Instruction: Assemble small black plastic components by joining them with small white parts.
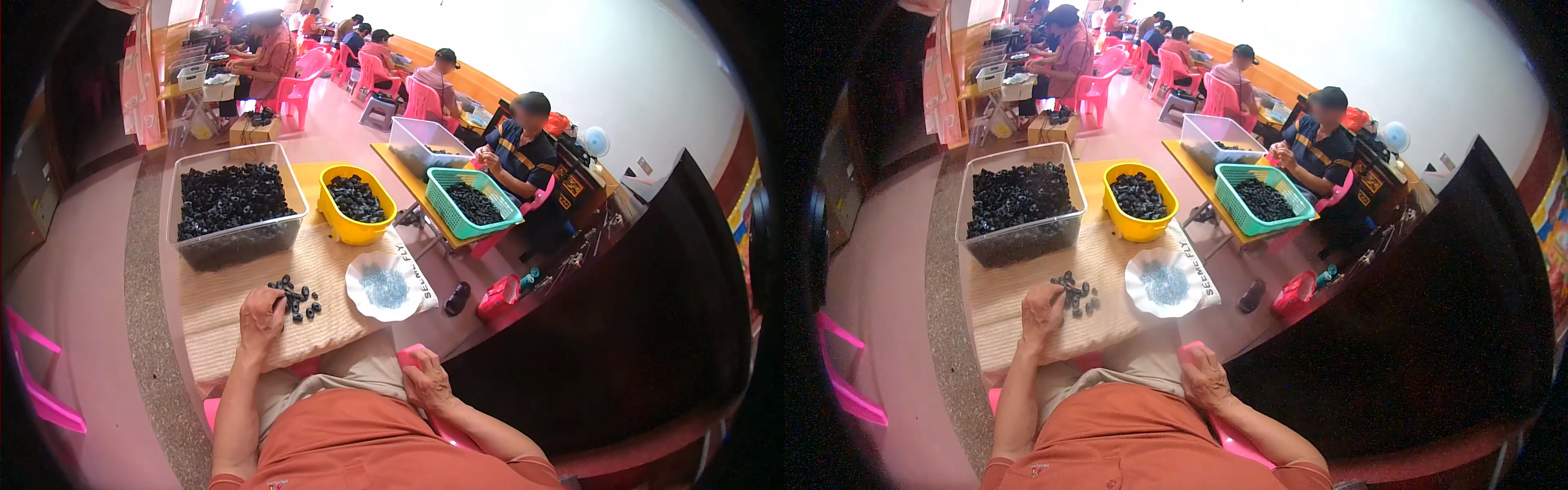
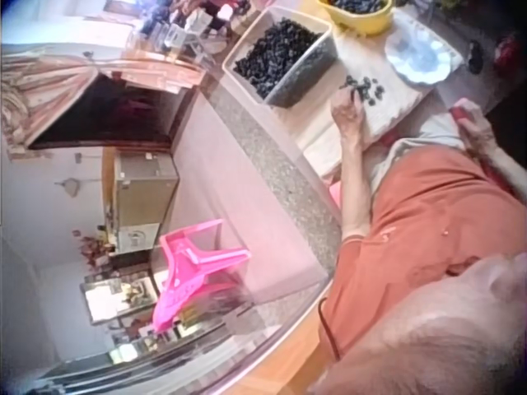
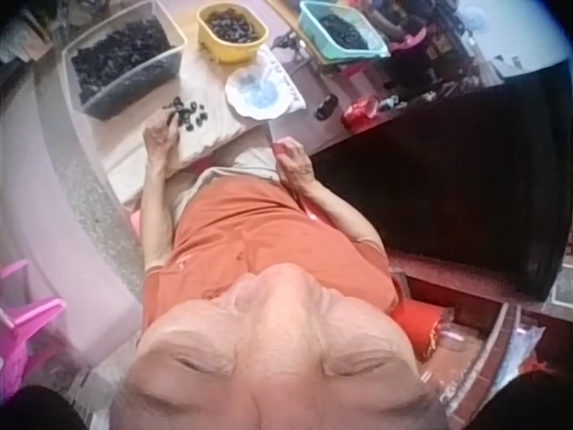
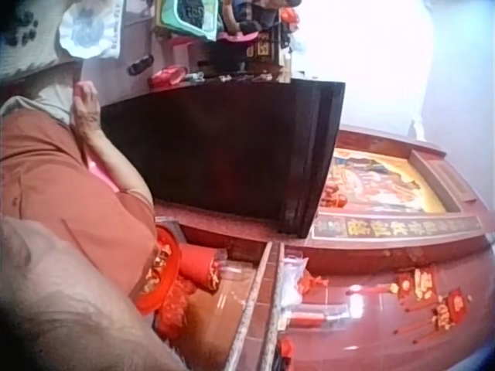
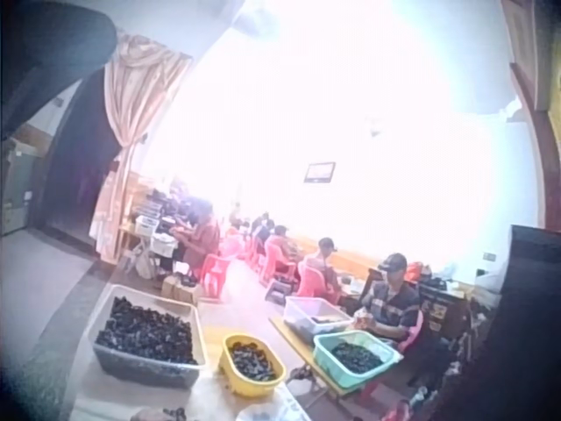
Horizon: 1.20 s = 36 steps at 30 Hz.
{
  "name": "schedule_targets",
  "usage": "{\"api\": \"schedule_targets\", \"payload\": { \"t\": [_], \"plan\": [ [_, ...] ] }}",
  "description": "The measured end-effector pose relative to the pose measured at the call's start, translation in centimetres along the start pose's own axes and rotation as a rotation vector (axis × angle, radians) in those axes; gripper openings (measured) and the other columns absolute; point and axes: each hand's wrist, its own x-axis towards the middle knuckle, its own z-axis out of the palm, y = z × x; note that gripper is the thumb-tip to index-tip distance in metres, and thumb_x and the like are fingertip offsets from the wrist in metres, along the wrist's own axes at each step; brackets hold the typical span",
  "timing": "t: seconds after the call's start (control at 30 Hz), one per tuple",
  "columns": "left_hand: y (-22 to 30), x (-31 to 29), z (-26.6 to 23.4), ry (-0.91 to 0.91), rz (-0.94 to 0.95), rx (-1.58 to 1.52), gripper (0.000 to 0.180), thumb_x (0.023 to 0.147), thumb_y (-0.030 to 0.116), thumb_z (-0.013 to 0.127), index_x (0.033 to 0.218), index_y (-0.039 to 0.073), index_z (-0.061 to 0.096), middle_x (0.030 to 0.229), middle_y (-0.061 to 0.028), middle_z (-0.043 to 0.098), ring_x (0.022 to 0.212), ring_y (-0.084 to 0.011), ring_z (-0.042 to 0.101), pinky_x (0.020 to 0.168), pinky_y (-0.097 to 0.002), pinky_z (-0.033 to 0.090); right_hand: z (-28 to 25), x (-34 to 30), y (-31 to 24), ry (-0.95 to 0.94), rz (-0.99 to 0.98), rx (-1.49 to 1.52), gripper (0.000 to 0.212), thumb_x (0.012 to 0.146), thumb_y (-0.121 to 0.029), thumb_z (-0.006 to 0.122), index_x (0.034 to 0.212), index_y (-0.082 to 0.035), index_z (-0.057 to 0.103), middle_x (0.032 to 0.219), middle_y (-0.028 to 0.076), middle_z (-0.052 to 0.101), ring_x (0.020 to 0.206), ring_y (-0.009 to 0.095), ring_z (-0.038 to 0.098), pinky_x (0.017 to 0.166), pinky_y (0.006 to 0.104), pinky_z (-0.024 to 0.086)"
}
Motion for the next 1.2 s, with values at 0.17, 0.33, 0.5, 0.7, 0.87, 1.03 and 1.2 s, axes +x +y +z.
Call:
{"api": "schedule_targets", "payload": {
  "t": [0.17,0.33,0.5,0.7,0.87,1.03,1.2],
  "plan": [
    [-0.2,-0.1,0.0,0.017,0.013,0.028,0.012,0.08,0.005,0.07,0.092,0.002,0.066,0.09,-0.0157,0.067,0.086,-0.0364,0.062,0.077,-0.0444,0.049,-0.1,-0.2,0.1,-0.031,-0.008,0.009,0.026,0.076,-0.007,0.067,0.102,-0.002,0.067,0.127,0.018,0.052,0.122,0.037,0.05,0.092,0.0436,0.053],
    [0.3,0.3,-0.2,-0.018,0.001,0.013,0.012,0.08,0.006,0.07,0.092,0.003,0.066,0.09,-0.0154,0.066,0.086,-0.0363,0.062,0.078,-0.0445,0.049,0.0,-0.2,0.3,-0.023,-0.008,-0.006,0.024,0.076,-0.006,0.066,0.1,-0.001,0.067,0.126,0.018,0.053,0.121,0.037,0.051,0.092,0.0432,0.053],
    [-0.6,-0.1,0.1,-0.012,0.005,0.031,0.011,0.081,0.006,0.069,0.091,0.003,0.066,0.09,-0.0152,0.066,0.085,-0.0362,0.062,0.077,-0.0449,0.049,-0.4,0.2,-0.2,-0.043,0.005,0.012,0.024,0.076,-0.005,0.065,0.099,-0.001,0.068,0.126,0.018,0.053,0.12,0.037,0.051,0.092,0.0434,0.053],
    [-0.2,0.0,0.0,-0.011,-0.027,0.027,0.01,0.081,0.004,0.069,0.09,0.002,0.066,0.089,-0.0158,0.066,0.085,-0.0367,0.062,0.076,-0.0451,0.05,-0.4,0.3,-0.3,-0.044,0.009,0.013,0.024,0.076,-0.004,0.064,0.1,-0.001,0.067,0.126,0.018,0.052,0.119,0.037,0.051,0.093,0.0433,0.052],
    [0.4,0.6,-0.4,0.023,-0.029,-0.036,0.008,0.082,0.001,0.068,0.09,0.001,0.066,0.088,-0.0164,0.067,0.081,-0.0373,0.064,0.073,-0.0443,0.051,-0.4,0.4,-0.3,-0.056,0.011,0.018,0.025,0.077,-0.003,0.064,0.101,-0.001,0.067,0.126,0.018,0.053,0.119,0.038,0.051,0.095,0.0428,0.051],
    [1.2,1.0,-0.5,0.088,-0.083,-0.108,0.009,0.085,-0.001,0.068,0.093,0.001,0.066,0.09,-0.0162,0.067,0.082,-0.0354,0.066,0.071,-0.0419,0.052,-0.4,0.4,-0.3,-0.034,0.007,0.007,0.025,0.077,-0.003,0.064,0.101,-0.001,0.067,0.126,0.018,0.054,0.119,0.039,0.051,0.093,0.0432,0.052],
    [1.2,1.1,-0.4,0.131,-0.126,-0.156,0.01,0.087,0.0,0.068,0.097,0.002,0.067,0.091,-0.0158,0.067,0.083,-0.0343,0.067,0.071,-0.0404,0.053,-0.3,0.6,-0.2,-0.037,0.002,0.011,0.026,0.076,-0.003,0.064,0.102,-0.001,0.067,0.125,0.018,0.054,0.119,0.039,0.052,0.092,0.0428,0.053]
  ]
}}
